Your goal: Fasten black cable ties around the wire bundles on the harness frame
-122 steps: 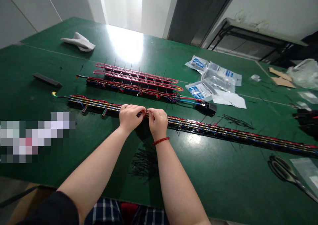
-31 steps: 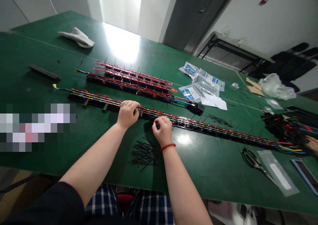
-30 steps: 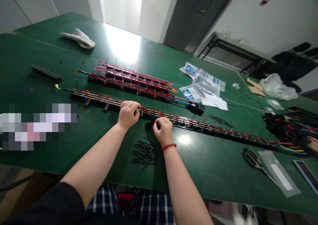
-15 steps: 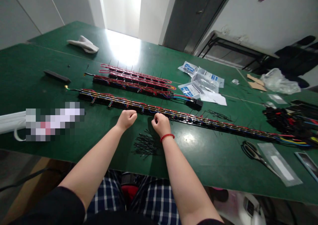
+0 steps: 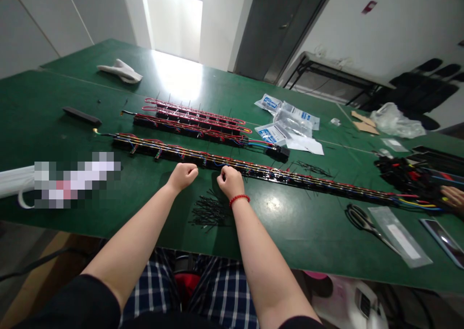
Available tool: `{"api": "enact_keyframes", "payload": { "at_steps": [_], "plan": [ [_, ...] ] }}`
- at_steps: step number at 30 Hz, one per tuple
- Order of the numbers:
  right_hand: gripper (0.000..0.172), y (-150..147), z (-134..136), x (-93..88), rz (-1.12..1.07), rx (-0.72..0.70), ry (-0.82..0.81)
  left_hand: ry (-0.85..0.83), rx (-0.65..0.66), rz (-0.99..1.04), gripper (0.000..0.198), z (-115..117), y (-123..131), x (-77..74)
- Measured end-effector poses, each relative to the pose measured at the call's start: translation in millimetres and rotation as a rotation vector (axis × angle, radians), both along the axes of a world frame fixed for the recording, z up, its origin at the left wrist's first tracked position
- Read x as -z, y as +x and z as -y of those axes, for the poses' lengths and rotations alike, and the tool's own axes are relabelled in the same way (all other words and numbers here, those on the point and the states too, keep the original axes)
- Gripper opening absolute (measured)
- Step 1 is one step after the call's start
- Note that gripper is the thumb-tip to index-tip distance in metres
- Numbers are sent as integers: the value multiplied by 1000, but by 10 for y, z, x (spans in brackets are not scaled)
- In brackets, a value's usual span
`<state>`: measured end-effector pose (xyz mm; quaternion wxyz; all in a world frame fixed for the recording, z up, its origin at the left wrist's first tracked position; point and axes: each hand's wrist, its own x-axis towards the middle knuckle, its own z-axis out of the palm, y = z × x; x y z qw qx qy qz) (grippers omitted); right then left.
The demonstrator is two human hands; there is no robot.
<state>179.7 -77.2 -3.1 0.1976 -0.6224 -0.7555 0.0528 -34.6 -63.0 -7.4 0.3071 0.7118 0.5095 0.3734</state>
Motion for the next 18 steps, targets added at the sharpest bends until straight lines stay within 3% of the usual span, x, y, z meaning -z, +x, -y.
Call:
{"api": "enact_keyframes", "payload": {
  "at_steps": [15, 18],
  "plan": [
    [8, -6, -1, 8, 25, 6, -13, 15, 57, -72, 34, -14, 3, 34],
    [7, -12, -4, 6, 33, 12, -24, 19, 109, -123, 24, 10, 43, 16]
  ]
}}
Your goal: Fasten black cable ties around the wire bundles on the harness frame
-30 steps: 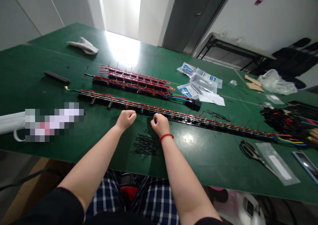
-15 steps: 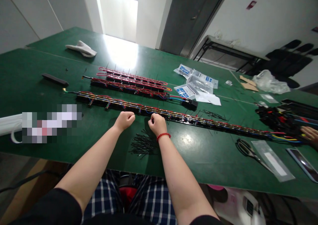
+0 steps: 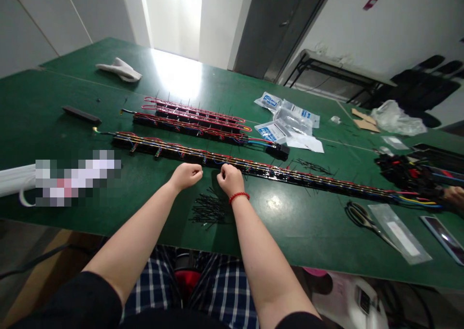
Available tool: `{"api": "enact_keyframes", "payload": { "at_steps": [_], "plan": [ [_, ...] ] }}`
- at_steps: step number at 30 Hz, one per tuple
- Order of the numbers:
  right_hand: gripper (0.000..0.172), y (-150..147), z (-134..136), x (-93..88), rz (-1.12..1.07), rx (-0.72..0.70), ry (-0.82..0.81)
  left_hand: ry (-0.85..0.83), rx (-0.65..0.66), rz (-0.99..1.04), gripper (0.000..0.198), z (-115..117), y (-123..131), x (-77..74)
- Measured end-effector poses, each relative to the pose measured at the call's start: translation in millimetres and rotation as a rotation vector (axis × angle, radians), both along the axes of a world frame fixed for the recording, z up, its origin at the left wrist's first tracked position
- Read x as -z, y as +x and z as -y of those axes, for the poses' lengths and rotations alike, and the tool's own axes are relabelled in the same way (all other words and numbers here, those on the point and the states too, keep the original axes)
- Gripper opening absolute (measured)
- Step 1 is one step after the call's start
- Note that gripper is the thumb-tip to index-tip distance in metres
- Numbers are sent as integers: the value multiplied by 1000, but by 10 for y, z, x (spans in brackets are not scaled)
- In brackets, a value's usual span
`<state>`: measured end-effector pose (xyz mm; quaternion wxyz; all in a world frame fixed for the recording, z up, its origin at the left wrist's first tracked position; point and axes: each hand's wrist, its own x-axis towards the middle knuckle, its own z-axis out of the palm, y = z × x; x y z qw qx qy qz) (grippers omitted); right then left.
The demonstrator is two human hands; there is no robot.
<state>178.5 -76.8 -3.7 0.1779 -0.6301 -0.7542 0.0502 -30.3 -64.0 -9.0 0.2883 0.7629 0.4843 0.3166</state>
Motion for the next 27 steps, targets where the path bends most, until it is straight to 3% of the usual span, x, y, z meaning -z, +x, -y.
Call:
{"api": "enact_keyframes", "payload": {
  "at_steps": [2, 6, 27],
  "plan": [
    [7, -3, -2, -4, 5, 2, -6, -6, 66, -63, 16, 33, 31, -19],
    [6, -6, -2, -10, 13, -4, -11, 4, 168, -184, 21, 97, 70, -54],
    [6, -5, -4, 13, 26, 2, -9, 145, 298, -307, 13, 96, 81, -7]
  ]
}}
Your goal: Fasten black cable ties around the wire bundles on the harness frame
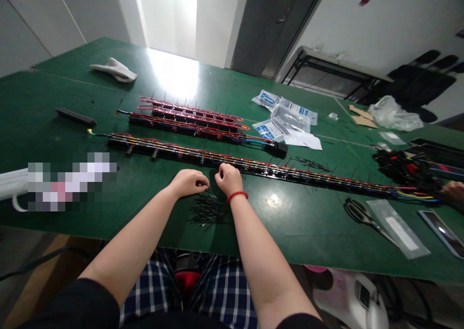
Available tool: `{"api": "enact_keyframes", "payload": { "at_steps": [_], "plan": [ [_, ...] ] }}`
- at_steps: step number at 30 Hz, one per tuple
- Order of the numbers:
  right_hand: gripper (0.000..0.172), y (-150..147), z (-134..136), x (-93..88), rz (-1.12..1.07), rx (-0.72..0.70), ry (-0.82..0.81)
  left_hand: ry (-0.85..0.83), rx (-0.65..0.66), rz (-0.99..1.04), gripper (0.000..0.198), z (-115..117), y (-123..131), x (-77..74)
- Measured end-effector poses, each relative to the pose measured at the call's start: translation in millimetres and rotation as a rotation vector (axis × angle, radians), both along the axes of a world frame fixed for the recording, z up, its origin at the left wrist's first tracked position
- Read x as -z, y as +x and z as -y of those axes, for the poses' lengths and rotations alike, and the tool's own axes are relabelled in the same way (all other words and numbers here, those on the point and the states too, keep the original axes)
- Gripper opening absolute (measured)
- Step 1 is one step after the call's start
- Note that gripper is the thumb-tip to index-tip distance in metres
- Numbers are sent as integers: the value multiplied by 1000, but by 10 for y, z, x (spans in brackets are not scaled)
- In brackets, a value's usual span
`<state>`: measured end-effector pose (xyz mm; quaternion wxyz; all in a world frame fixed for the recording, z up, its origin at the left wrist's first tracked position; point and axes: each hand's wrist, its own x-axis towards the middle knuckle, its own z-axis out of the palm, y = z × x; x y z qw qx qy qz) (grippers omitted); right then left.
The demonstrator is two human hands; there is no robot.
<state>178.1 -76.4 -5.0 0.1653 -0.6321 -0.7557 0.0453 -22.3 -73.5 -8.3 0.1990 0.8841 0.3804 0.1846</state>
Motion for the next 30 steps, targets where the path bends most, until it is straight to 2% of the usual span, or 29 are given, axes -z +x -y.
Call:
{"api": "enact_keyframes", "payload": {
  "at_steps": [5, 13, 30],
  "plan": [
    [6, 0, 4, -4, 8, 5, -6, -51, -40, 46, 12, -3, 3, 13],
    [6, -1, 1, -29, 0, 2, -20, -250, -136, 304, 15, -36, -27, 44],
    [5, -2, 7, -50, -3, 9, -23, -304, -178, 395, 14, -33, -21, 33]
  ]
}}
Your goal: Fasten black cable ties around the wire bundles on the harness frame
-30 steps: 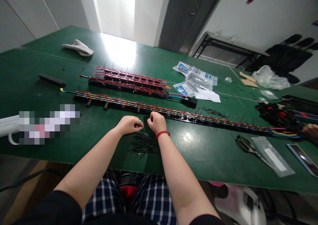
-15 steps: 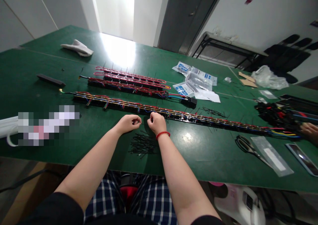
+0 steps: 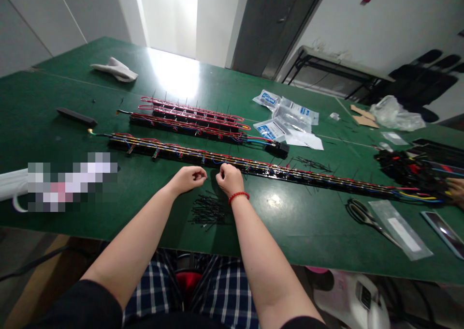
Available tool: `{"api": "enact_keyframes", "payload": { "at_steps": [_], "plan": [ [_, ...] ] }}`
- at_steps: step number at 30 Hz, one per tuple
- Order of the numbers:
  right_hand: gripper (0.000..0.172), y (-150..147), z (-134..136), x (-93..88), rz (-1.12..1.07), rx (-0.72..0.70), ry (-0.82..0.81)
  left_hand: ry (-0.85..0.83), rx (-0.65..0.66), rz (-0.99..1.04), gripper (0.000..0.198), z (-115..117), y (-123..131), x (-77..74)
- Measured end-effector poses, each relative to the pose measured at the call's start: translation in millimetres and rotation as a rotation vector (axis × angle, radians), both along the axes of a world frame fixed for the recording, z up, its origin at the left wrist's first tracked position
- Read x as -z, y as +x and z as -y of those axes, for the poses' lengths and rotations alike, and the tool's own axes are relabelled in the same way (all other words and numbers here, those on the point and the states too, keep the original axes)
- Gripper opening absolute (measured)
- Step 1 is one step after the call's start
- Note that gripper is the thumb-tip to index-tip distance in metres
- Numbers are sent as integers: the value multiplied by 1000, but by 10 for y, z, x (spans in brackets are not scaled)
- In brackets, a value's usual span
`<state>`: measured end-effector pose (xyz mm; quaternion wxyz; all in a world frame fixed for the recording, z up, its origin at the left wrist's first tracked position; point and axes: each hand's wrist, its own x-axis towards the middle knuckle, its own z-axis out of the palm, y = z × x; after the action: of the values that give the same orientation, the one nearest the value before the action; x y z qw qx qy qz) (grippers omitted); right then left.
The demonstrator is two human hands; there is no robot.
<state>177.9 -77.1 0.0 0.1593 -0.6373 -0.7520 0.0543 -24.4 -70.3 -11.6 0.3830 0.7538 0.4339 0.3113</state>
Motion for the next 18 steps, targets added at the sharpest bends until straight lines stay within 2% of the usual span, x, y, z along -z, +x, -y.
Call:
{"api": "enact_keyframes", "payload": {
  "at_steps": [18],
  "plan": [
    [6, -6, 0, 8, -1, -5, 14, -9, -26, 23, 14, -9, -9, -2]
  ]
}}
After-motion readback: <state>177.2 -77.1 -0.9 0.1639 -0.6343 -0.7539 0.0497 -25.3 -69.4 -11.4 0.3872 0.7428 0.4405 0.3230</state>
